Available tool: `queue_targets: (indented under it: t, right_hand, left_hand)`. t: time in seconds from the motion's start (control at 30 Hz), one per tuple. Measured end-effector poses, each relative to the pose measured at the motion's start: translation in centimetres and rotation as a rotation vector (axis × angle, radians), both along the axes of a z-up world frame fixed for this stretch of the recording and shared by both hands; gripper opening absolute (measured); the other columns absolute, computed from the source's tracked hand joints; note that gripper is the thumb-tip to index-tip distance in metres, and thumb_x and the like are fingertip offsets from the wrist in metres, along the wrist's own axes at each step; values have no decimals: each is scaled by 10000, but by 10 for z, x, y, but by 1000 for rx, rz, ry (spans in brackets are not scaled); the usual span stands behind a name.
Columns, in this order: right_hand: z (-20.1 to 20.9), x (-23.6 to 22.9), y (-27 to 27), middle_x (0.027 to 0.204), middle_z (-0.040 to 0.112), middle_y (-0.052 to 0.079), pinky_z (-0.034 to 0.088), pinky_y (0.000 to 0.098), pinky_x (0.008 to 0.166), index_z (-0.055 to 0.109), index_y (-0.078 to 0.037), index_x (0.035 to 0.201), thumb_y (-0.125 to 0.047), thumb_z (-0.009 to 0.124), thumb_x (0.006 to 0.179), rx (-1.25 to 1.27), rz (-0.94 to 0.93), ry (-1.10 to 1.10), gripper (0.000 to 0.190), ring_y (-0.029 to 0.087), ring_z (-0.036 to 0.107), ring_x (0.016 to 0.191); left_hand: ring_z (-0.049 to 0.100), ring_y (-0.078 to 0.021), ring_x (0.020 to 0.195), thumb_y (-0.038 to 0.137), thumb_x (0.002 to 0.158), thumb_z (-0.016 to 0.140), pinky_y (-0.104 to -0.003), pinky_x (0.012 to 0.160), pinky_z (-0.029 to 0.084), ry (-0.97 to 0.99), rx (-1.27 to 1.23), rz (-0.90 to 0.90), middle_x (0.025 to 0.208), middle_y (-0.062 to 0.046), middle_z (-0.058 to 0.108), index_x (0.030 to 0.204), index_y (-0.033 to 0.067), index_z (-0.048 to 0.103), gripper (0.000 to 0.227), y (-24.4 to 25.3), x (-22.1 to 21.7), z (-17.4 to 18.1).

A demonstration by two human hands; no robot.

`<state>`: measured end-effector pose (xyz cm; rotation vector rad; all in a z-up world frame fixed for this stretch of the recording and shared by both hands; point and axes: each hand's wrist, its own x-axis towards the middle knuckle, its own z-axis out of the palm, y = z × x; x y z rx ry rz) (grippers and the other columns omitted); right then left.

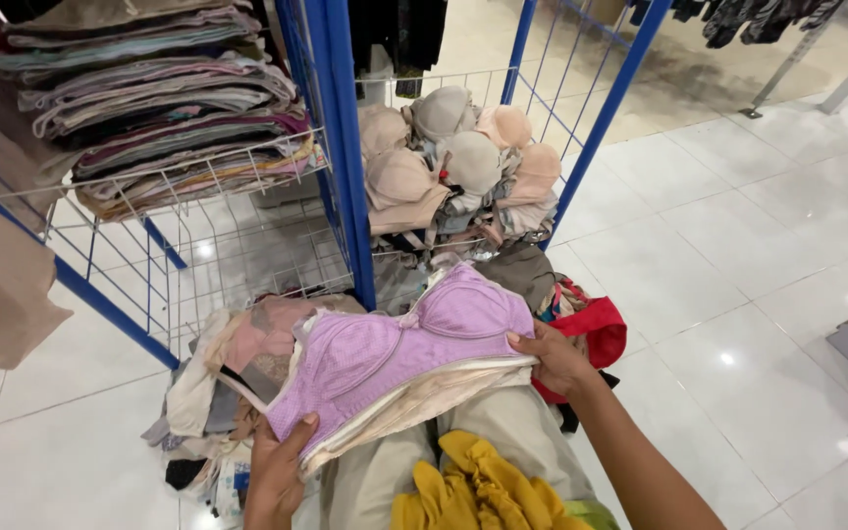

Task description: Sorting a pile of bras and undergarments into a wire display bin in a clothing store.

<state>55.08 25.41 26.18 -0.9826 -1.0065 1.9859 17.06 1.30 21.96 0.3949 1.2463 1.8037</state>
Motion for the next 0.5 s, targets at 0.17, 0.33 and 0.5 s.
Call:
queue_targets:
  t: [0.17,0.33,0.5]
  right_hand:
    - [20,-1,-1,1260,699,71,557,373,977,548,-38,1402,-86,734,862,-29,32,65,572,188,687,1111]
    - [62,3,-27,1305,686,65,522,357,1006,531,-34,1428,-92,753,845,44,102,86,627,171,668,1152]
    - [51,-5,-19,1320,675,62,522,352,1008,514,-34,1432,-87,767,829,80,97,70,656,162,662,1159]
  left_hand:
    - [690,-261,1053,-60,824,690,-408,893,549,-50,-27,30,1222,-147,696,1350,-8,559,544,2,-4,6]
    - [686,-280,1089,-74,816,665,-433,917,554,-5,17,31,1249,-163,681,1395,14,513,605,-12,-6,22]
    - [686,-325,1124,-20,824,680,-467,967,524,142,-19,-42,1269,-222,687,1395,1,553,585,-37,-35,-64]
